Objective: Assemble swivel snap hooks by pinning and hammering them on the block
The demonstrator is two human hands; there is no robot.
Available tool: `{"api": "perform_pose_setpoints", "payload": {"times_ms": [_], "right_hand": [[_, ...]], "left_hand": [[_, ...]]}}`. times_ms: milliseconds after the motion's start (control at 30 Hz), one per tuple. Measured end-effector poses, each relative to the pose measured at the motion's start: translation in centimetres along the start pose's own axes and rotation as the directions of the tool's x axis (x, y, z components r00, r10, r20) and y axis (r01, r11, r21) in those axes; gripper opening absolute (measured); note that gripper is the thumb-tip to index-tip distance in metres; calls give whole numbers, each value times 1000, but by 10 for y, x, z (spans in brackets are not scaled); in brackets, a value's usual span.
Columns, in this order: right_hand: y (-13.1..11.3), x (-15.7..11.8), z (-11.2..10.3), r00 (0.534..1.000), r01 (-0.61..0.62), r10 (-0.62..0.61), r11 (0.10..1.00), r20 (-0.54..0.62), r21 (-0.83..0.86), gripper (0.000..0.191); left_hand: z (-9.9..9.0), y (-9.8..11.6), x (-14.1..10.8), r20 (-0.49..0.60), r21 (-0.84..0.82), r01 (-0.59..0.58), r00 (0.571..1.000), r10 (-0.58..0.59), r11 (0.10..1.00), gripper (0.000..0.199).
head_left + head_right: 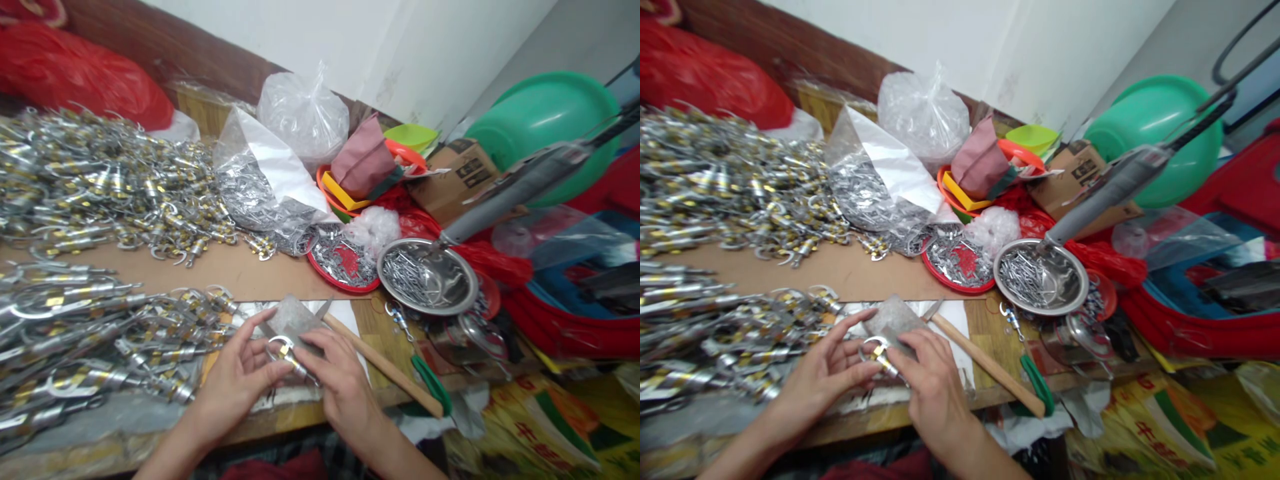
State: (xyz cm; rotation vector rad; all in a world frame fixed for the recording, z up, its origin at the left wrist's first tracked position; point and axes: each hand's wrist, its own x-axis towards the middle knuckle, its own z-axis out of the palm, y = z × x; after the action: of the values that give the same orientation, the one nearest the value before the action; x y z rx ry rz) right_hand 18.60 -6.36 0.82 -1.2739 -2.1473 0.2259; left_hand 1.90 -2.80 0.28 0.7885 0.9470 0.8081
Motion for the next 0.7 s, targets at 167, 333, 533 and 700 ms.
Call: {"api": "perform_pose_setpoints", "payload": {"times_ms": [167, 333, 533, 700], "right_hand": [[48, -18, -15, 958, -279, 260, 940, -118, -198, 35], [73, -32, -26, 879, -366, 455, 835, 141, -410, 26], [31, -19, -54, 961, -253, 227, 951, -156, -176, 26], [4, -17, -54, 1000, 3, -5, 977, -8, -213, 49]], "left_hand": [[1, 1, 0, -12, 24, 3, 1000, -2, 1000, 74], [1, 0, 0, -23, 16, -13, 1000, 14, 1000, 75], [-2, -2, 1, -26, 38, -26, 999, 27, 999, 76], [-1, 1, 1, -8, 14, -19, 1000, 20, 1000, 76]]}}
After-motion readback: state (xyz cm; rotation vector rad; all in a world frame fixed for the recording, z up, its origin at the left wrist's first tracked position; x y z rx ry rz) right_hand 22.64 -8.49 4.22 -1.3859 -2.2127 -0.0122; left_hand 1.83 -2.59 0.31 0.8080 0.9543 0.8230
